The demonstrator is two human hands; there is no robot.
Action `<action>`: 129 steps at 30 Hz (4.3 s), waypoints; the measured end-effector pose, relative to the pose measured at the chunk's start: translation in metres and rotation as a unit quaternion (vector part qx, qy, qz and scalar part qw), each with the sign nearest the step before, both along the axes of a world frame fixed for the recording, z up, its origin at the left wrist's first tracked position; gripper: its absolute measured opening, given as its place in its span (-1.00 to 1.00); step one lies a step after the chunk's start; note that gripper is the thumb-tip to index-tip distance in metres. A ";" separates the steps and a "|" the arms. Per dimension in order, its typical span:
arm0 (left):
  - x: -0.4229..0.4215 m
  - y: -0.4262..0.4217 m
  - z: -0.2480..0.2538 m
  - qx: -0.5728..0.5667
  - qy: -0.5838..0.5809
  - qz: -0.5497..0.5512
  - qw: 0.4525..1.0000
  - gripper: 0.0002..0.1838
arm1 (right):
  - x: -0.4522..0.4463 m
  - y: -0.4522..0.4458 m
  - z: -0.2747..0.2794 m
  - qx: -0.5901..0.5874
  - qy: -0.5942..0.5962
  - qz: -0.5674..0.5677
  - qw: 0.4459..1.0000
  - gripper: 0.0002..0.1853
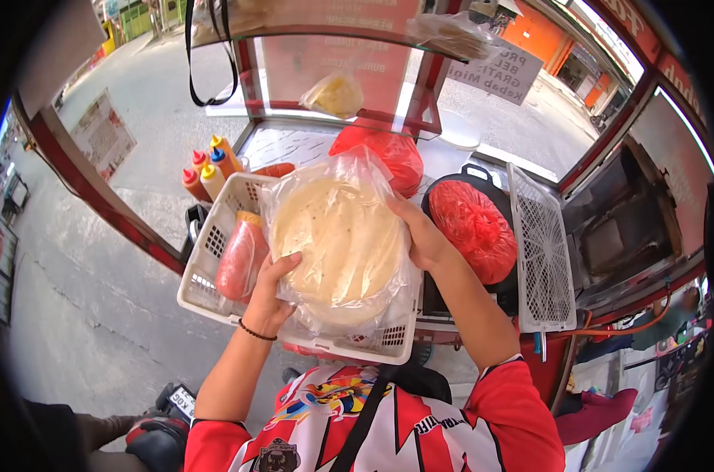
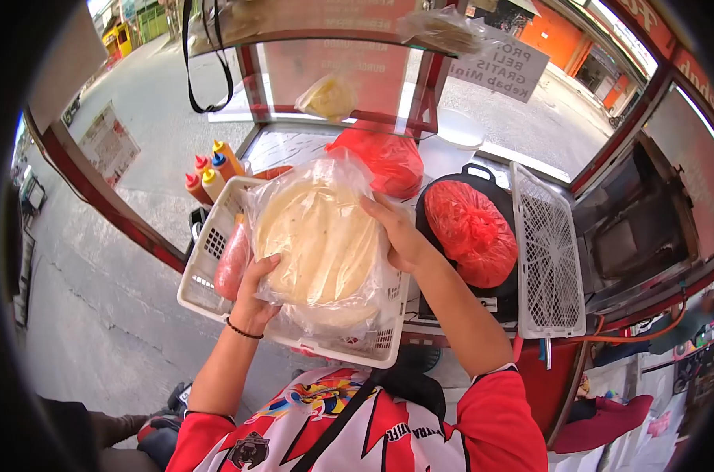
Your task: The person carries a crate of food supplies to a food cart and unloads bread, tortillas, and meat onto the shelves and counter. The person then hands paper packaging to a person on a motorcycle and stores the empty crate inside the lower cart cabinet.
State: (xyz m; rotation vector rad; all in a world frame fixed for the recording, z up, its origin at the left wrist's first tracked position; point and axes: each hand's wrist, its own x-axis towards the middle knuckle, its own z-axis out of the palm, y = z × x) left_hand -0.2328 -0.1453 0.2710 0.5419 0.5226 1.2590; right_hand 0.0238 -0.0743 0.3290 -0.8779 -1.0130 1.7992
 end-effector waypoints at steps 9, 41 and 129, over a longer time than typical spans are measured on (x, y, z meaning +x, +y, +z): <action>0.018 0.070 0.137 0.113 -0.052 0.068 0.990 -0.58 | 0.111 -0.066 0.004 0.149 0.017 -0.112 0.982 -0.46; -0.131 -0.042 -0.039 0.127 0.516 0.267 0.804 -0.44 | -0.050 -0.003 -0.043 0.449 -0.513 0.167 0.712 -0.58; -0.033 0.094 -0.112 -0.215 0.501 -0.310 0.779 -0.48 | 0.033 -0.059 -0.070 -0.036 0.249 -0.210 0.945 -0.47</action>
